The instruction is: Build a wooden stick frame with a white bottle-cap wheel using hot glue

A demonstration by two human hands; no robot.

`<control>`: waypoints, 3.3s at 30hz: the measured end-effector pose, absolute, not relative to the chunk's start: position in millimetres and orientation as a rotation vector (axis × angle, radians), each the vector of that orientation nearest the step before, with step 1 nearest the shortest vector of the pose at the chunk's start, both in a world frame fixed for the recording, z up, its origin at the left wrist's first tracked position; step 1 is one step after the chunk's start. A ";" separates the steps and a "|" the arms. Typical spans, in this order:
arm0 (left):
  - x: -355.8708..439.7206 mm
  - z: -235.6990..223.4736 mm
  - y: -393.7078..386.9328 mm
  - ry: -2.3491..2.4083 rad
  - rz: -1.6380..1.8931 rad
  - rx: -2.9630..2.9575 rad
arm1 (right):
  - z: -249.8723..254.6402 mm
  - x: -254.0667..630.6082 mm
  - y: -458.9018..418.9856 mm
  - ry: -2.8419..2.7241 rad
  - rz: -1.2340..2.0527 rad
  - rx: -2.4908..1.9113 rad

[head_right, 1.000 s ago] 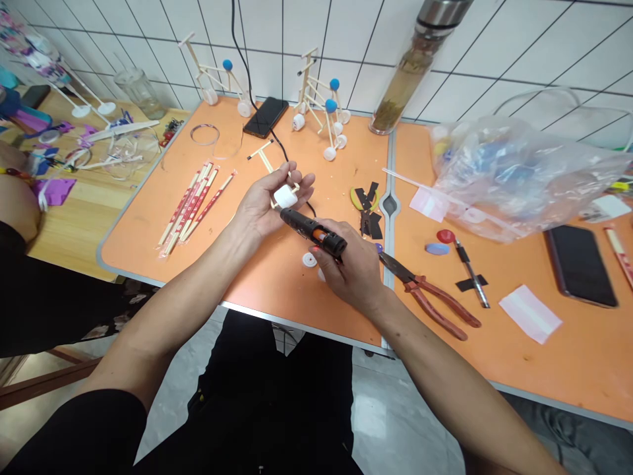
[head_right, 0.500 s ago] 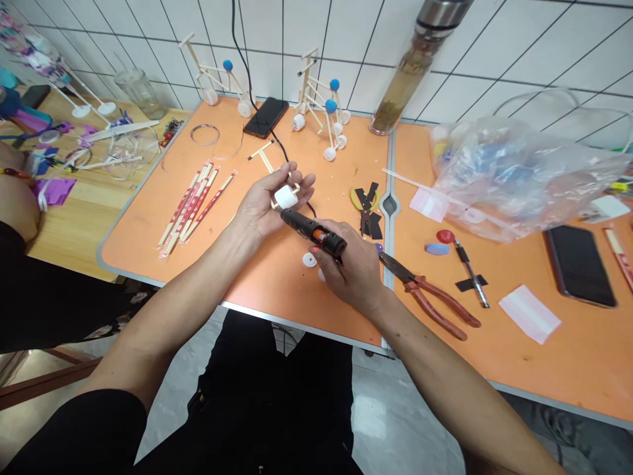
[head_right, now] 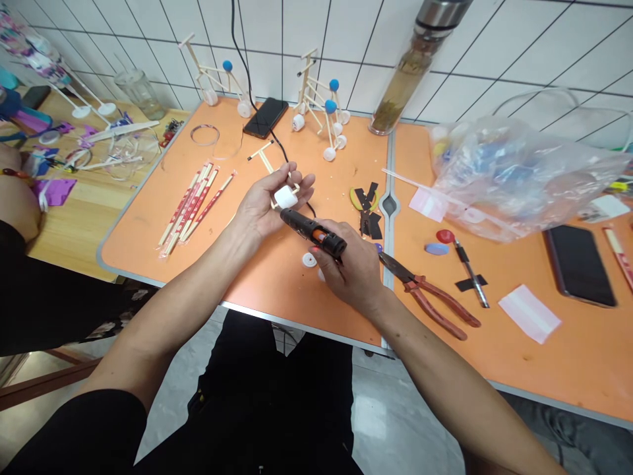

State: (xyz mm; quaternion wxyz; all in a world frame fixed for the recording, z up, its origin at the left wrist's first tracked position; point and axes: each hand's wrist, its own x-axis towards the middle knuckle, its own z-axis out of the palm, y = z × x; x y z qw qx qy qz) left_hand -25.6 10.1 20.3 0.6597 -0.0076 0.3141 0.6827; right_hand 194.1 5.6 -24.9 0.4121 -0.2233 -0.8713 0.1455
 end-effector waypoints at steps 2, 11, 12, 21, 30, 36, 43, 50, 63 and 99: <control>-25.0 21.0 10.1 0.721 1.544 -0.019 | -25.0 193.8 5.6 -2.184 0.351 -0.543; -24.8 20.9 10.1 0.702 1.540 -0.012 | -25.6 193.9 4.7 -2.174 0.337 -0.534; -24.8 21.0 10.1 0.703 1.540 -0.008 | -25.7 194.1 4.7 -2.180 0.327 -0.541; -24.9 21.1 10.3 0.710 1.536 0.019 | -26.7 195.4 5.4 -2.201 0.351 -0.556; -25.6 19.7 10.8 0.697 1.537 0.006 | -23.9 194.9 3.5 -2.194 0.316 -0.538; -26.0 19.9 10.9 0.696 1.539 -0.018 | -24.3 195.3 3.2 -2.215 0.258 -0.566; -26.1 20.5 10.2 0.695 1.538 -0.001 | -23.0 194.9 2.6 -2.223 0.236 -0.554; -25.4 21.3 9.7 0.702 1.543 0.017 | -21.3 192.9 1.9 -2.242 0.224 -0.572; -26.7 21.2 9.5 0.699 1.556 -0.019 | -24.5 194.0 2.6 -2.263 0.270 -0.626; -25.4 21.0 8.9 0.709 1.544 -0.028 | -21.4 194.8 1.4 -2.267 0.292 -0.610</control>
